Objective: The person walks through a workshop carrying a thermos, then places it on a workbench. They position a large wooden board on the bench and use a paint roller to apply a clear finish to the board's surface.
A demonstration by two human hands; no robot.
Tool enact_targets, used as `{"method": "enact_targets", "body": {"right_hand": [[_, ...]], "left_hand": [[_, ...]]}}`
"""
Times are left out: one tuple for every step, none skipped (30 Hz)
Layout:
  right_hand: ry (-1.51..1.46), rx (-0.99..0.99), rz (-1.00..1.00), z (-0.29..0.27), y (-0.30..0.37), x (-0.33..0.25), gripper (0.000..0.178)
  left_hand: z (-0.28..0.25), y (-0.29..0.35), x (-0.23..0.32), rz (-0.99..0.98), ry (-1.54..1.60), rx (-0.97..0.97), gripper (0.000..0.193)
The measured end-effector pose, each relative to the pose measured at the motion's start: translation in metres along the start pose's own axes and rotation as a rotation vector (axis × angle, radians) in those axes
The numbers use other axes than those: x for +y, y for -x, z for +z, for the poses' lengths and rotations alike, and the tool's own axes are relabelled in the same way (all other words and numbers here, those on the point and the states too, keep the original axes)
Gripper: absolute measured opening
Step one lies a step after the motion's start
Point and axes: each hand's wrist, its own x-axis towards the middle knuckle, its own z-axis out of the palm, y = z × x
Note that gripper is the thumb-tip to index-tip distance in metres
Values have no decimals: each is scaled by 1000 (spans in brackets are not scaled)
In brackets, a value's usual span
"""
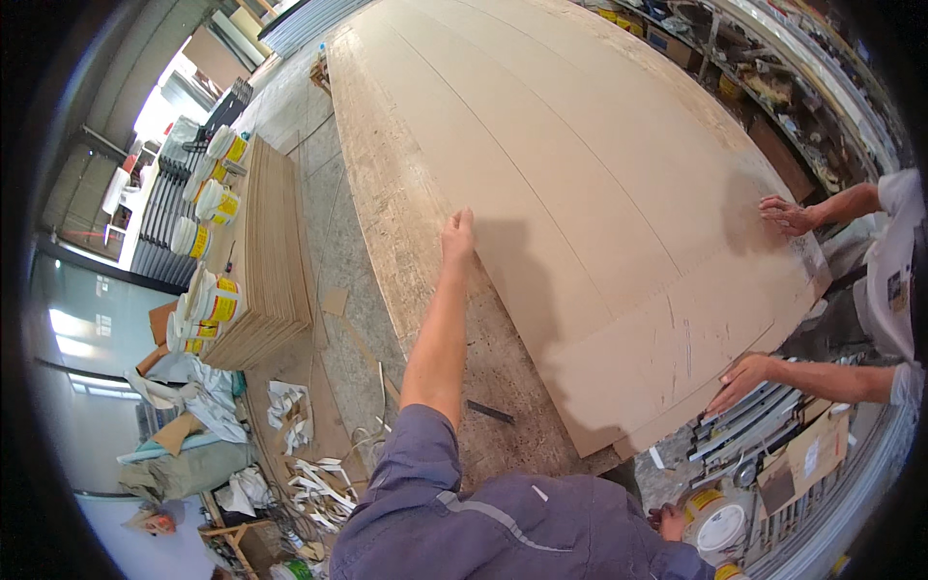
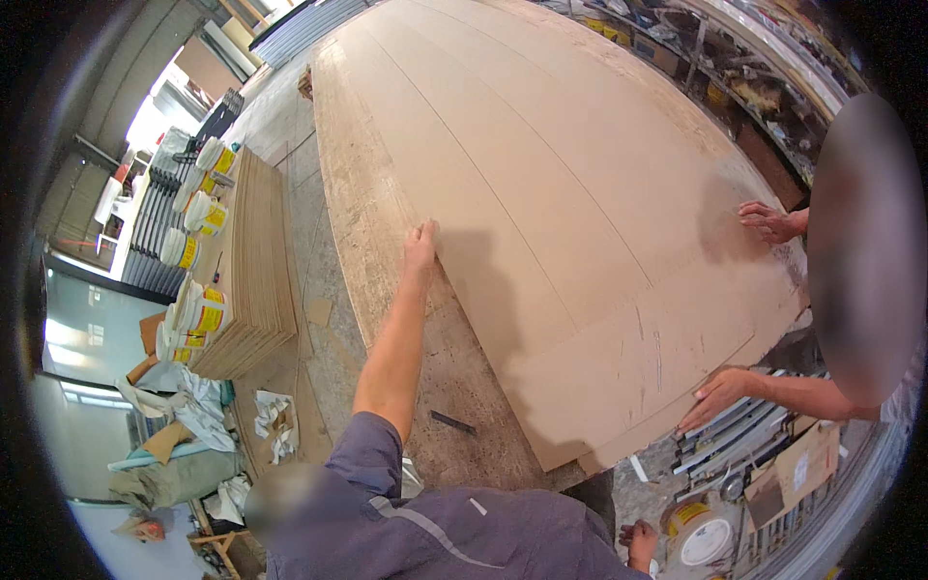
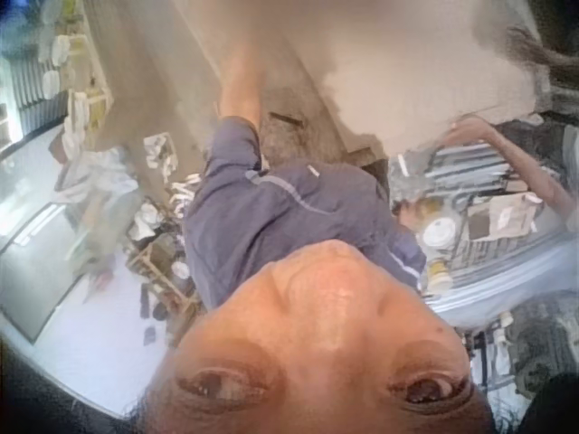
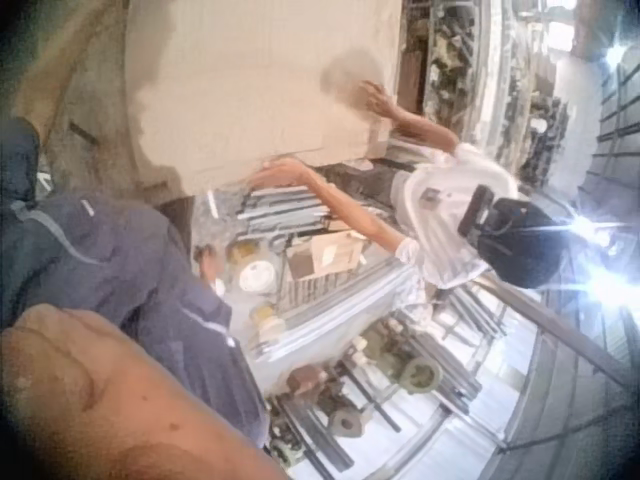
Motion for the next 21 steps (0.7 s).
{"method": "enact_targets", "body": {"right_hand": [[30, -15, 8, 0, -3, -1, 30], [59, -28, 22, -1, 0, -3, 30], [80, -63, 3, -3, 1, -9, 29], [88, -67, -7, -5, -12, -12, 29], [88, -45, -9, -8, -18, -11, 29], [108, -37, -39, -8, -24, -8, 29], [136, -52, -68, -7, -30, -19, 28], [62, -72, -21, 8, -22, -45, 27], [51, -91, -38, 14, -16, -52, 28], [41, -105, -57, 17, -12, -55, 28], [43, -105, -59, 17, -8, -55, 29], [46, -118, -62, 19, -2, -53, 30], [23, -100, -59, 23, 5, -54, 30], [-3, -80, -57, 25, 13, -52, 31], [-6, -75, -28, 20, 18, -42, 31], [-10, -68, 3, 15, 23, -30, 32], [-19, -70, 15, 15, 20, -24, 32], [-17, -65, 41, 10, 20, -9, 32], [-14, -59, 68, 7, 20, 6, 32], [-1, -66, 90, 1, 16, 19, 32], [32, -61, 101, -6, 11, 33, 31]], "left_hand": [[-3, -7, 1, 26, -101, 2, 53], [-8, -14, -6, 48, -206, 1, 52], [-7, -7, -10, 49, -314, -18, 52], [-12, -4, -10, 42, -344, -22, 51], [-7, 10, 7, 28, -365, -54, 50], [-4, 20, 20, 13, -387, -86, 49], [-12, 25, 24, -18, -311, -72, 49], [-12, 31, 25, -47, -235, -64, 49], [-17, 44, 23, -64, -250, -80, 50], [-16, 60, 22, -81, -260, -99, 52], [-13, 83, 21, -82, -263, -124, 52], [-17, 110, 24, -79, -273, -140, 53], [-15, 132, 31, -58, -274, -156, 53], [-9, 158, 37, -104, -230, -161, 52], [-4, 187, 41, -156, -193, -167, 50], [2, 209, 43, -212, -157, -172, 49], [12, 212, 52, -150, -245, -178, 49], [16, 215, 55, -103, -338, -182, 49], [19, 216, 54, -54, -429, -188, 50], [14, 210, 49, -88, -378, -220, 50], [7, 197, 41, -119, -324, -252, 50]]}}
